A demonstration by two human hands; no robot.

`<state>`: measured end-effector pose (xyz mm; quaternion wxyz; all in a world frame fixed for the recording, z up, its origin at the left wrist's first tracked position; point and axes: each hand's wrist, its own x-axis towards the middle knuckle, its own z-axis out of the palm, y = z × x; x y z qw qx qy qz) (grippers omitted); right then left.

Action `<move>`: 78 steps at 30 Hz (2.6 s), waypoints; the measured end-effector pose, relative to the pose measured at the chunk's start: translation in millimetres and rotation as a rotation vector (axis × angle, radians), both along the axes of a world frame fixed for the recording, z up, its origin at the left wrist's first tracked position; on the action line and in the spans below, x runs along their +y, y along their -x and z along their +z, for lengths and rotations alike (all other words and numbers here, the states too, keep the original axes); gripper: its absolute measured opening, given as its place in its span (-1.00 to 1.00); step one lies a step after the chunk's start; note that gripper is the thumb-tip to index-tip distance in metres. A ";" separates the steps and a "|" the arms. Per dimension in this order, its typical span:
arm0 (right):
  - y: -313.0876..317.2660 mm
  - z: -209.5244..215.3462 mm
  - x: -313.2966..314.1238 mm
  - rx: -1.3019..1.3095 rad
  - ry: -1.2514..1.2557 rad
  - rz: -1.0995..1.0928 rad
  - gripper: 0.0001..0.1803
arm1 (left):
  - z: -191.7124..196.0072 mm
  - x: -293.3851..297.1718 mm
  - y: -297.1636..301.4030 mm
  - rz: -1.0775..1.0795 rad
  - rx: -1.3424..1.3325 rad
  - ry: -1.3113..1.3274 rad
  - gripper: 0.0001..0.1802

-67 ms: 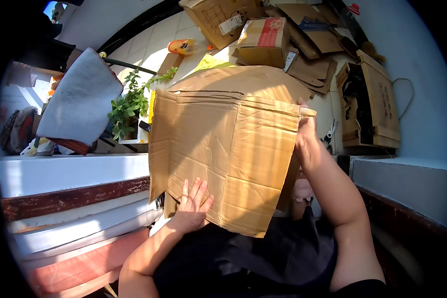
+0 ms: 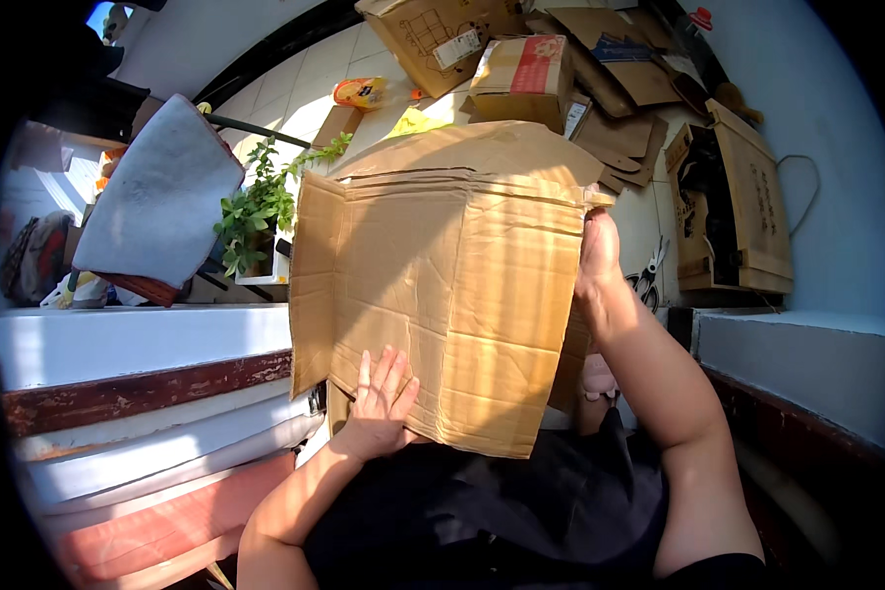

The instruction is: The person uses scissors to cut open several cardboard boxes and a yellow plastic bag. They cut along the edges and flaps of the boxes to open them and then flatten the cardboard pieces.

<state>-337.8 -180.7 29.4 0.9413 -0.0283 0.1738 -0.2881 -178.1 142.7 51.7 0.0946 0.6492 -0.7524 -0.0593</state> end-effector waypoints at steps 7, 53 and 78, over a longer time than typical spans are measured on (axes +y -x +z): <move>-10.9 3.8 40.8 0.173 1.180 0.808 -0.19 | 32.1 -48.8 -23.7 0.287 0.265 -0.003 -0.19; -50.7 -48.7 -40.6 1.517 1.826 1.107 -0.10 | -120.1 -42.9 -139.9 1.028 1.052 -0.349 0.16; -80.6 -65.7 -45.7 0.582 0.878 1.425 -0.26 | -149.1 -13.0 -115.7 0.674 1.090 -0.421 0.14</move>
